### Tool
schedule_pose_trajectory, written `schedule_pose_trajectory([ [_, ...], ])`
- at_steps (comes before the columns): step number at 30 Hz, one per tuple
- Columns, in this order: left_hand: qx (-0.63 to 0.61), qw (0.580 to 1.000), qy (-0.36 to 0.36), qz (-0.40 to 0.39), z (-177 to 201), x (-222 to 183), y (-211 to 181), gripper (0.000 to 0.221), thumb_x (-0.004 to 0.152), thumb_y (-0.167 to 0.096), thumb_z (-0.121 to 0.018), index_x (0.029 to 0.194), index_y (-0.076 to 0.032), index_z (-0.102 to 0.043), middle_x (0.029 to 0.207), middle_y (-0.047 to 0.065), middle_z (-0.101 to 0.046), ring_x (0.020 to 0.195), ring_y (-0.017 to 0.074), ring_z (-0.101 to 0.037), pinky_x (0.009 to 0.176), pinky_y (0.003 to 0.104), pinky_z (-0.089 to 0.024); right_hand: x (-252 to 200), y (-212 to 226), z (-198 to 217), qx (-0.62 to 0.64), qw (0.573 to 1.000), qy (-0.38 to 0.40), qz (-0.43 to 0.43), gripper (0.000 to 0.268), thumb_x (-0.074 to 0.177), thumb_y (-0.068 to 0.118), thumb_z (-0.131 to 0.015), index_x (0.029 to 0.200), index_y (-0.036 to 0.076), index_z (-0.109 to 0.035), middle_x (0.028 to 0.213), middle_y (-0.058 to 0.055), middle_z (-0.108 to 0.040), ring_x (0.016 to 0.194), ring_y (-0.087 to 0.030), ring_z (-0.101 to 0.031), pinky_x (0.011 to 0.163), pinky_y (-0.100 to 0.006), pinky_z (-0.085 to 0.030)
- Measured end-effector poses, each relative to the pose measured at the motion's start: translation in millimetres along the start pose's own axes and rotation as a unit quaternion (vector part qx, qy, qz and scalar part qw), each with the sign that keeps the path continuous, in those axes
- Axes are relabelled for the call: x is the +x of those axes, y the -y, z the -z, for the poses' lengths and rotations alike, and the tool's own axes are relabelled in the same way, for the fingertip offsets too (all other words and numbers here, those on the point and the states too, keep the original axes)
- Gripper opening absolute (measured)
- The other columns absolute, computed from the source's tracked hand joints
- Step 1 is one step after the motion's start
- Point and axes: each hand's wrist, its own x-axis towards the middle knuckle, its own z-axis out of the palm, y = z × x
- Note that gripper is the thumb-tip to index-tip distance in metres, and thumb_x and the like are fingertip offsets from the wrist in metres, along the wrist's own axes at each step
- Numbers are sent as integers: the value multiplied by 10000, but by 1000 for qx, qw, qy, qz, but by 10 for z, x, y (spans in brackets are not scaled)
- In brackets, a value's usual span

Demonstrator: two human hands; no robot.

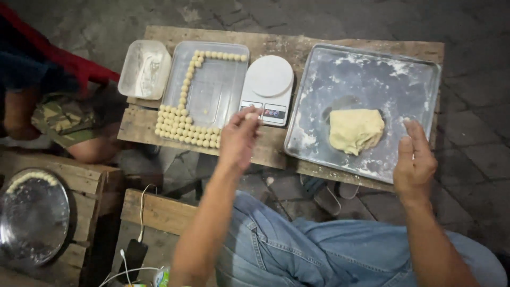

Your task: The person is pinching off small pieces of dough from a larger mass, rolling them into small balls between their palms, and arranging them in a tray.

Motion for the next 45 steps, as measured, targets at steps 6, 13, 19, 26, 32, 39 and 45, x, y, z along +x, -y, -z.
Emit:
schedule_pose_trajectory([
  [6, 87, 986, -119, -71, 727, 685, -246, 321, 881, 34, -666, 1201, 34, -685, 990, 121, -681, 806, 150, -601, 711, 230, -477, 28, 60, -132, -43, 997, 35, -44, 399, 1057, 7, -534, 1441, -94, -562, 1441, -268, -603, 1339, -361, -570, 1075, -385, -436],
  [13, 212, 935, -229, -167, 1163, 1237, -345, 389, 860, -3, -695, 1246, 37, -678, 960, 82, -656, 821, 144, -650, 752, 252, -581, -94, -185, -98, -57, 995, 37, -71, 434, 1017, -69, -558, 1449, -58, -588, 1373, -202, -648, 1252, -312, -610, 1050, -382, -452],
  [19, 448, 805, -239, -307, 1644, 1951, -295, 265, 807, -62, -775, 1063, -24, -719, 870, 65, -708, 749, 162, -635, 723, 288, -553, -246, -75, -39, 52, 983, 67, -163, 377, 1024, -75, -554, 1396, -110, -599, 1319, -163, -673, 1141, -213, -639, 984, -288, -466],
  [26, 533, 706, -155, -440, 1592, 2385, -371, 366, 818, 42, -716, 1166, -22, -622, 1029, 98, -636, 844, 221, -629, 782, 336, -544, -211, -25, 8, 7, 970, 111, -215, 374, 1039, -18, -557, 1407, -55, -616, 1276, -110, -679, 1086, -174, -614, 950, -268, -438],
  [32, 637, 584, -203, -460, 1597, 2762, -446, 259, 830, -44, -726, 1071, -103, -653, 1006, 58, -677, 932, 274, -625, 850, 390, -511, -138, 88, -18, -62, 975, 100, -191, 343, 1017, -37, -615, 1354, -27, -680, 1268, -103, -704, 1044, -188, -632, 953, -297, -473],
  [39, 688, 517, -227, -456, 1631, 2753, -443, 272, 794, -18, -640, 1046, -115, -664, 991, 72, -660, 919, 297, -602, 856, 417, -497, -79, -133, -97, -90, 961, 112, -235, 304, 1040, 29, -640, 1336, -13, -697, 1213, -111, -730, 1011, -199, -668, 880, -311, -502],
  [45, 725, 493, -246, -413, 1676, 2721, -507, 216, 747, -168, -862, 933, -118, -765, 1001, 46, -563, 905, 243, -555, 815, 379, -497, -27, -9, -130, -79, 962, 110, -237, 280, 1019, 21, -643, 1288, -21, -707, 1268, -140, -718, 1134, -234, -662, 991, -338, -493],
])
